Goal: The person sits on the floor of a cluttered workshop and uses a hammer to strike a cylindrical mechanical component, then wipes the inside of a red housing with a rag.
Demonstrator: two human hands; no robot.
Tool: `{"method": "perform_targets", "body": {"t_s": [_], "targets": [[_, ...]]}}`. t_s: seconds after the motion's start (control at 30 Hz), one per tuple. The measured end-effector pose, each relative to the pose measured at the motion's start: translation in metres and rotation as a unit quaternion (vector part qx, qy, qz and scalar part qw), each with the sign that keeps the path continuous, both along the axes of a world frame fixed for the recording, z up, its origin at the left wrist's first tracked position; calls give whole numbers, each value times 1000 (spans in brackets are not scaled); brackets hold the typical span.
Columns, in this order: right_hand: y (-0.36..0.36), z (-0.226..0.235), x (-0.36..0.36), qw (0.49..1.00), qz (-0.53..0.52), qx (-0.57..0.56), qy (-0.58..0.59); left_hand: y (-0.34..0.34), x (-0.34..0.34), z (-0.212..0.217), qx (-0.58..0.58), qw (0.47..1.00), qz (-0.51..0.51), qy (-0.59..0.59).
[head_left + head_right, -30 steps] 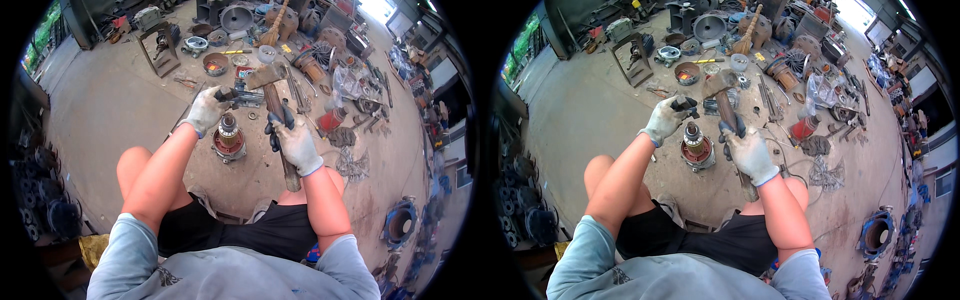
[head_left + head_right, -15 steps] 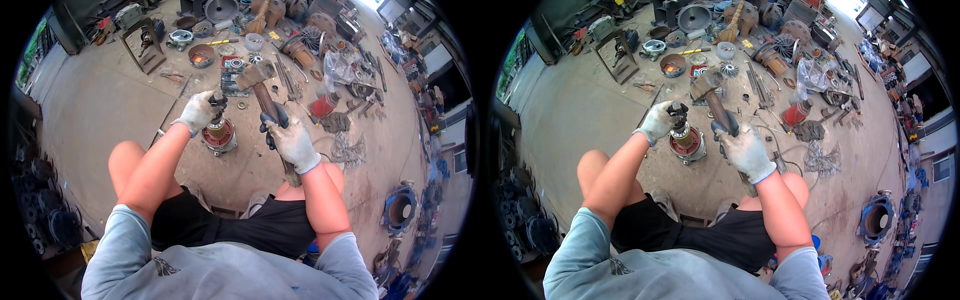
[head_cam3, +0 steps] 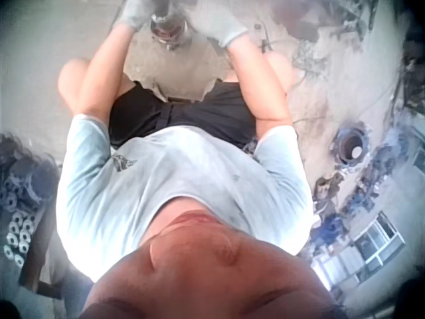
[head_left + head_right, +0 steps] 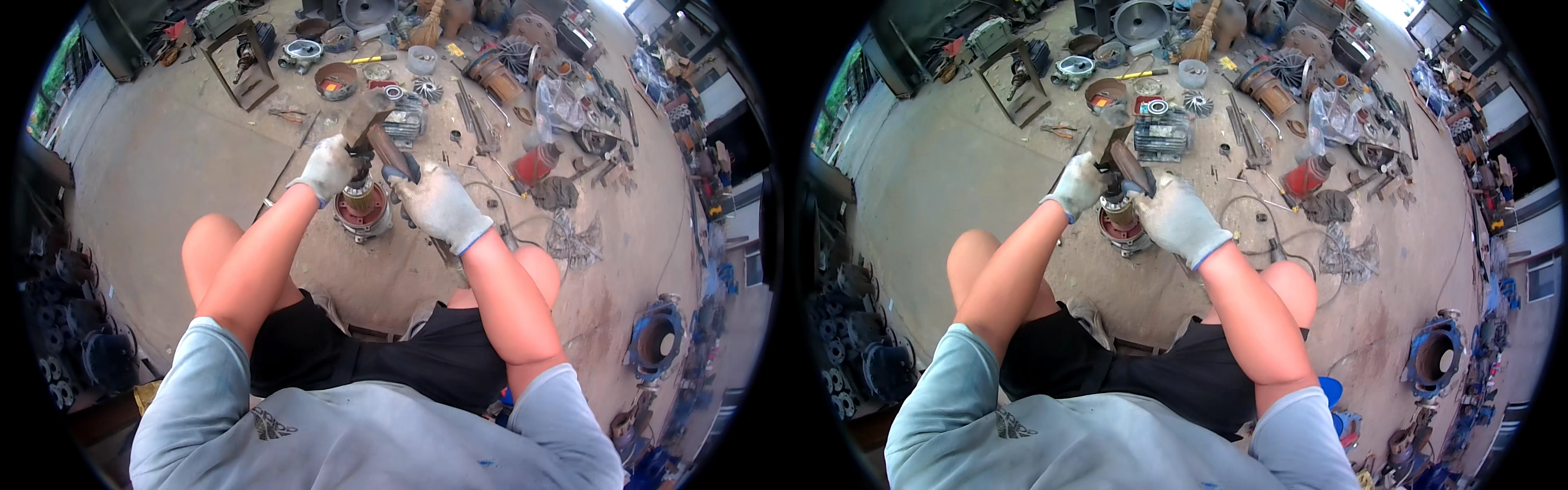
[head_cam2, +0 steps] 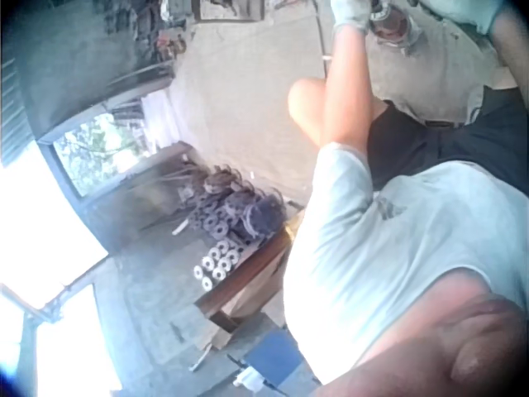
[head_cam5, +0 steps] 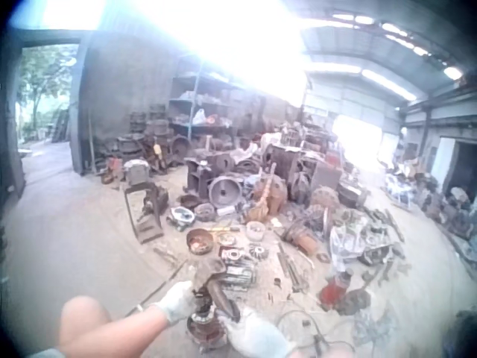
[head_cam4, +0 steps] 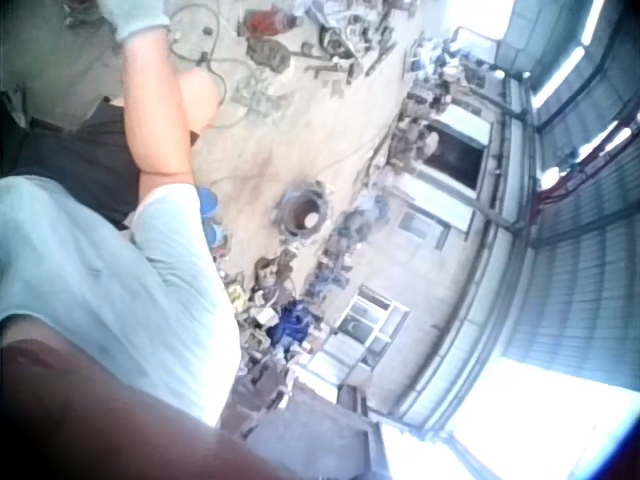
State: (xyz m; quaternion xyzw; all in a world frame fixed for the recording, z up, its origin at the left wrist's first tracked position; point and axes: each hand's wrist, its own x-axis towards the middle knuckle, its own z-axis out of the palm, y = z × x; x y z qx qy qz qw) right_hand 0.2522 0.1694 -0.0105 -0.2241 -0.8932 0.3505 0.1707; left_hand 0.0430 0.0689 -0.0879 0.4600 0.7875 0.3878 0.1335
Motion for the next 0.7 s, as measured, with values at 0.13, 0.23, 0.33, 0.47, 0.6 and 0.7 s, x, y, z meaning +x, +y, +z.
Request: {"method": "perform_targets", "body": {"t_s": [0.13,0.23,0.33,0.47,0.6,0.7], "targets": [[-4,5,19,991,-56,-106,-53,-1,-19,-23,152,983,20,-106],[6,18,36,970,-65,-231,44,4,-24,4,176,982,-1,-72],[5,30,42,932,-64,-329,141,-12,-20,12,147,977,26,-155],[13,33,47,897,-90,-391,185,-16,-18,-42,126,945,47,-297],[28,28,54,879,-105,-422,196,-16,8,-19,-51,964,26,-258],[33,23,52,864,-126,-450,186,-9,9,-28,-88,945,20,-314]]}}
